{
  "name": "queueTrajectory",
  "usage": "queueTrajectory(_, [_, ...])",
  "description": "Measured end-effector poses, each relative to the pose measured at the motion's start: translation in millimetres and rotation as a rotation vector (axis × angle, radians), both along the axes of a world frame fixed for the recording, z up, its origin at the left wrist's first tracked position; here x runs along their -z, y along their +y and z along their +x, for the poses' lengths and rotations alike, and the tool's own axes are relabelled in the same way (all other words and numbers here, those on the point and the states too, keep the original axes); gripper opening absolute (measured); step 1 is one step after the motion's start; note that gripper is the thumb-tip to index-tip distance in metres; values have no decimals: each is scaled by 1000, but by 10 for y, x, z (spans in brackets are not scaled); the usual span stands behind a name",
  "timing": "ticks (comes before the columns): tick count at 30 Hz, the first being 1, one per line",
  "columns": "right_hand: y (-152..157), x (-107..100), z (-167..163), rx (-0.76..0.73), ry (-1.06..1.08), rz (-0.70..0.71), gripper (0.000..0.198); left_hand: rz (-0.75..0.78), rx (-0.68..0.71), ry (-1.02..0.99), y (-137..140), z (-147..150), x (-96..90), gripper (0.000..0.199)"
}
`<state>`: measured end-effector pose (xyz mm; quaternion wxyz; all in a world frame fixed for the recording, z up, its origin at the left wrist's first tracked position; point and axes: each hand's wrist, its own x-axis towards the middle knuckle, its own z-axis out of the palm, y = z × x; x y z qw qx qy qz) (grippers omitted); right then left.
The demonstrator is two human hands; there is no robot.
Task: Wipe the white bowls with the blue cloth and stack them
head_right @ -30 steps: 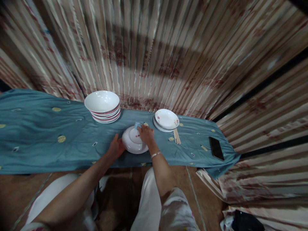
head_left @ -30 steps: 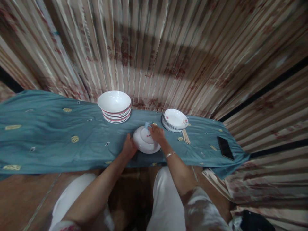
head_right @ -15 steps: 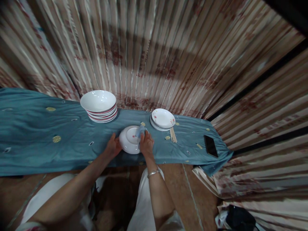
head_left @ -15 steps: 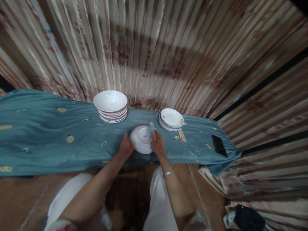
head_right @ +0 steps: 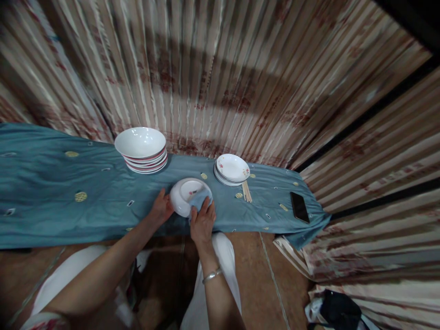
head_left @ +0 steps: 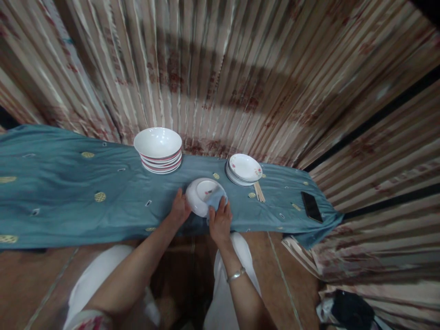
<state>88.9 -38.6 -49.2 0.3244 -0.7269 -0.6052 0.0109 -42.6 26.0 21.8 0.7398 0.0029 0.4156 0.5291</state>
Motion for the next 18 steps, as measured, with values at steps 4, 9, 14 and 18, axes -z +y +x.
queueTrajectory(4, [-146, 24, -74, -15, -56, 14, 67, 16, -17, -18, 18, -3, 57, 54])
queueTrajectory(9, [-294, 89, -145, -45, -157, 40, 63, 26, -8, -17, 18, -7, 62, 54])
queueTrajectory(14, [-403, 210, -211, -125, -243, 88, 72, 35, 7, 7, 12, -7, 44, 57])
queueTrajectory(18, [-422, 226, -231, -242, -277, 87, 83, 58, 16, -37, 2, -10, 38, 59])
